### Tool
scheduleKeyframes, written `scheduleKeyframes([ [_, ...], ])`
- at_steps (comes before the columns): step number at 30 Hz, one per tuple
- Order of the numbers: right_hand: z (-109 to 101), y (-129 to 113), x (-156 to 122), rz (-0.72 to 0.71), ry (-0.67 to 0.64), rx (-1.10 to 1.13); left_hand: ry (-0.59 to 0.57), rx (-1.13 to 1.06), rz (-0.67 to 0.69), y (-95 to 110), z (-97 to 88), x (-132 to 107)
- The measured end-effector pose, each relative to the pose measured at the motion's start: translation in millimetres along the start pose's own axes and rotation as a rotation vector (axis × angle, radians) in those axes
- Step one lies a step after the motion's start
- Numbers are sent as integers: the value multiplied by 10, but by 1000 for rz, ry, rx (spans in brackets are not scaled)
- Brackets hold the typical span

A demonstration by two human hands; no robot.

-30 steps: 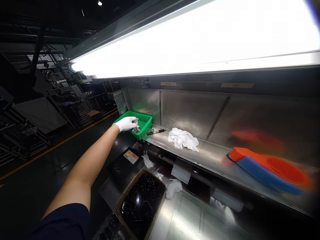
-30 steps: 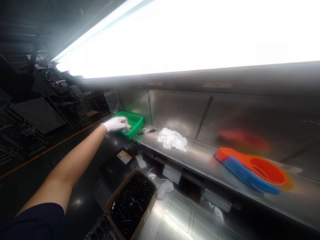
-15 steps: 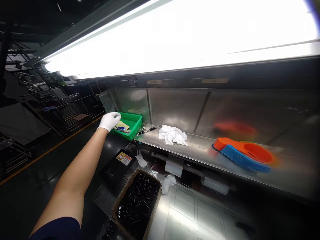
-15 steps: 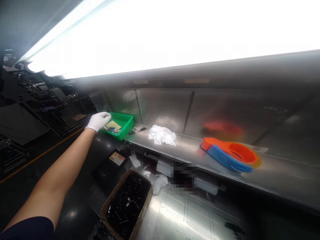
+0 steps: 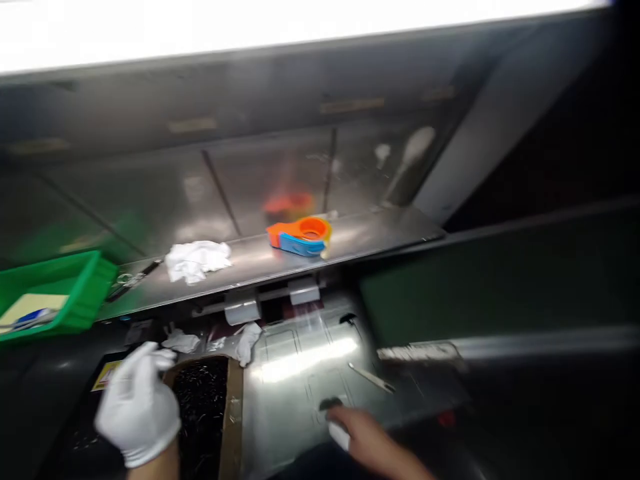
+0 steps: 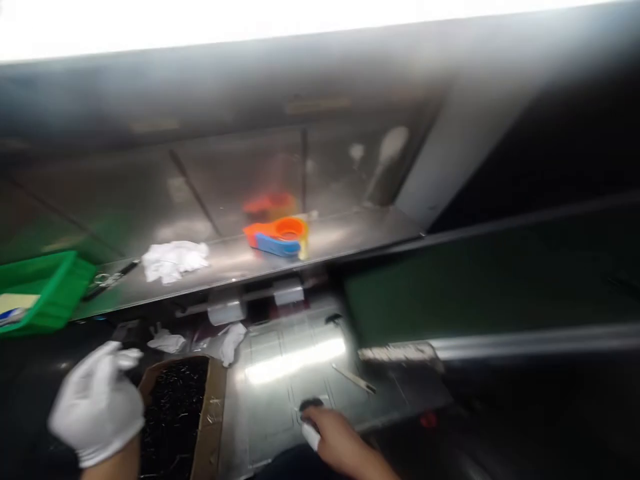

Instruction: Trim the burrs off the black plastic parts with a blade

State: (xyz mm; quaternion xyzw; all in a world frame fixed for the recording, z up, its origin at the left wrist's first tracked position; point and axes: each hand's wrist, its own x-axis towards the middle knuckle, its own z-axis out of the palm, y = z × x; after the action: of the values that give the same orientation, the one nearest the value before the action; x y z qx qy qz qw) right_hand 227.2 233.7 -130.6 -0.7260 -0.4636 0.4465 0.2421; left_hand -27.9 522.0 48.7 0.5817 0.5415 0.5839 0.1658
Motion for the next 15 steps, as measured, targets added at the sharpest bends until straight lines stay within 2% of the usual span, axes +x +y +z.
scheduleKeyframes([
  [1, -28, 54, -49, -1, 11, 18, -151, 12, -107, -29, 98, -445],
  [3, -81, 183, -179, -8, 23, 54, -594, 39, -265, -46, 206, -1289],
  [5, -127, 349, -341, -9, 19, 86, -895, 50, -317, 7, 223, -1965],
  [6, -148, 450, -432, -7, 11, 100, -1007, 57, -325, 54, 219, -2218],
  [8, -186, 693, -633, 1, -16, 123, -1160, 106, -335, 161, 215, -2570],
  [10, -227, 1002, -855, 13, -51, 145, -1248, 189, -349, 239, 218, -2796],
  [13, -327, 1595, -1193, 67, -95, 181, -1286, 360, -397, 252, 172, -3151],
  [15, -441, 2052, -1406, 149, -101, 187, -1296, 486, -435, 224, 100, -3489],
])
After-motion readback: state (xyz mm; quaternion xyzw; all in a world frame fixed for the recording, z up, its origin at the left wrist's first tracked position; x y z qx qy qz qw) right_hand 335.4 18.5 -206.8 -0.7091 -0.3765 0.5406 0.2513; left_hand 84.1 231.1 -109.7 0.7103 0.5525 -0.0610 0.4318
